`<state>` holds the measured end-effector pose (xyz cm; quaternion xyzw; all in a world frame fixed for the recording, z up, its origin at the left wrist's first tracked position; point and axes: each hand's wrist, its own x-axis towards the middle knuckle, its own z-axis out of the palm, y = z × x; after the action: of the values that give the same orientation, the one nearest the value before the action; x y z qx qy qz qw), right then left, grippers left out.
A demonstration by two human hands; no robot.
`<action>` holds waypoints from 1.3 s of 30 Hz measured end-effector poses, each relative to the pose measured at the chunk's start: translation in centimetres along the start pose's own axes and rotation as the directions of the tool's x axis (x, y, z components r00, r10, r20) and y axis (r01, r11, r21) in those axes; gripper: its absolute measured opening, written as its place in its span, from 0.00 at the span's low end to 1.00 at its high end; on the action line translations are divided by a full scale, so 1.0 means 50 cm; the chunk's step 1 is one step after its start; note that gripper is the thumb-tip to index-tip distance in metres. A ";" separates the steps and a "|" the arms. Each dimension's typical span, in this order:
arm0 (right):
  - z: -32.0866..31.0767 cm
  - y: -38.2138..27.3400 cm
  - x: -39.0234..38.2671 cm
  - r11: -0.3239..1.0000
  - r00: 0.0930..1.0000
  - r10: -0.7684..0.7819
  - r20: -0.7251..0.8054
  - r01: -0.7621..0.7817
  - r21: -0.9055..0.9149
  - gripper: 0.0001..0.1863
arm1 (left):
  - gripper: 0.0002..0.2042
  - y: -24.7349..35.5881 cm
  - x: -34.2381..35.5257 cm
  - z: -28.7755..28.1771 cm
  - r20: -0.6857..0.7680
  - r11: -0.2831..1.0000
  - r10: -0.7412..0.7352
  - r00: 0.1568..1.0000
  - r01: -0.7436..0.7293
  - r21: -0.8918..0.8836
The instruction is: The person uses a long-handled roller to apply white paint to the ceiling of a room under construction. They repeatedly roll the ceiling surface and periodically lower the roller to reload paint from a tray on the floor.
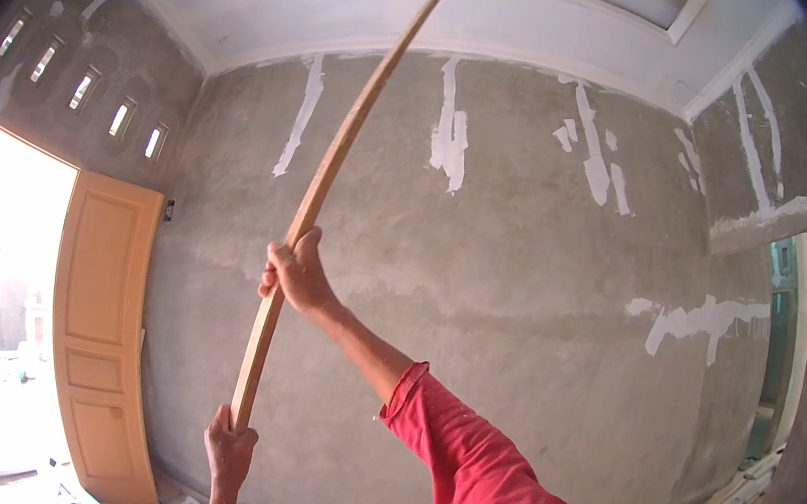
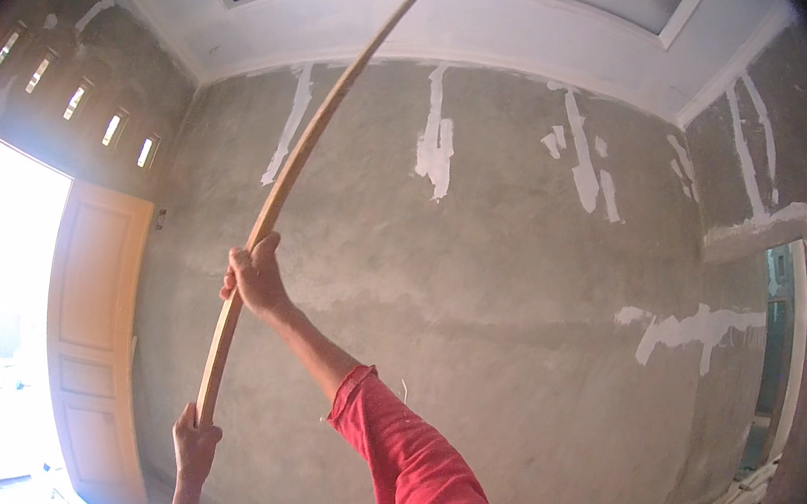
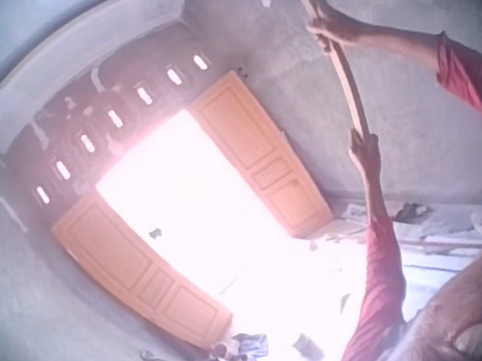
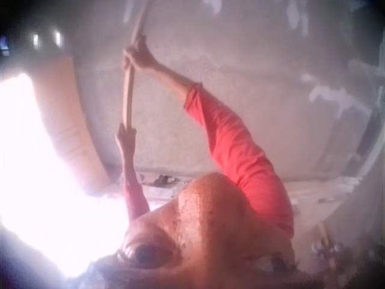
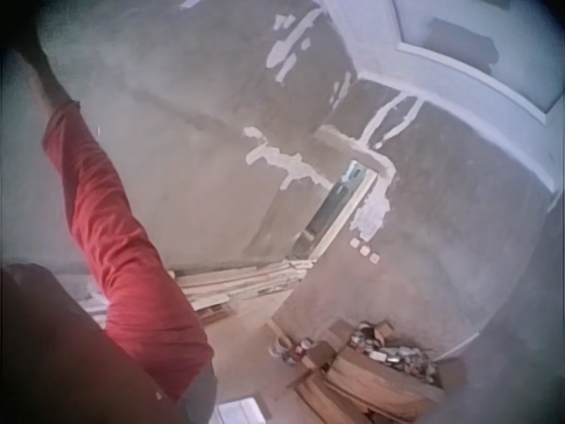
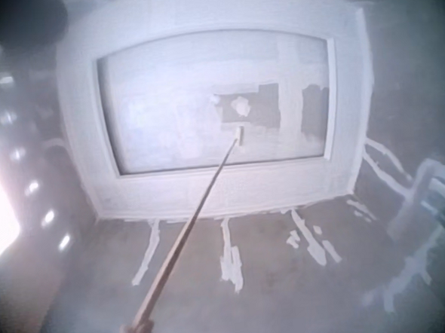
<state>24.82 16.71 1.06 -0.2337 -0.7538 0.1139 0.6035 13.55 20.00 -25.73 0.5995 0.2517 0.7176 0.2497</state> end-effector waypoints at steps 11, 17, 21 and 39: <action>0.017 -0.069 -0.112 0.983 0.983 0.175 0.047 -0.172 -0.061 0.16 | 0.09 0.010 -0.126 0.007 0.104 0.996 -0.049 0.993 0.056 -0.064; -0.112 -0.163 -0.198 0.978 0.983 0.181 -0.010 -0.181 -0.108 0.17 | 0.13 0.082 -0.229 0.109 0.166 0.992 0.111 0.980 -0.100 -0.073; -0.205 -0.243 -0.252 0.977 0.986 0.161 -0.046 -0.166 -0.137 0.17 | 0.10 0.175 -0.293 0.173 0.229 0.990 0.100 0.968 -0.073 -0.123; -0.619 -0.589 -0.350 0.992 0.969 -0.085 -0.231 0.061 -0.108 0.08 | 0.12 0.567 -0.395 0.480 0.316 0.997 0.071 0.946 -0.054 -0.061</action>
<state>51.14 -20.73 7.03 -0.2476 -0.6897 0.0253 0.6799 38.71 -12.80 -17.81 0.7084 0.1706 0.6253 0.2794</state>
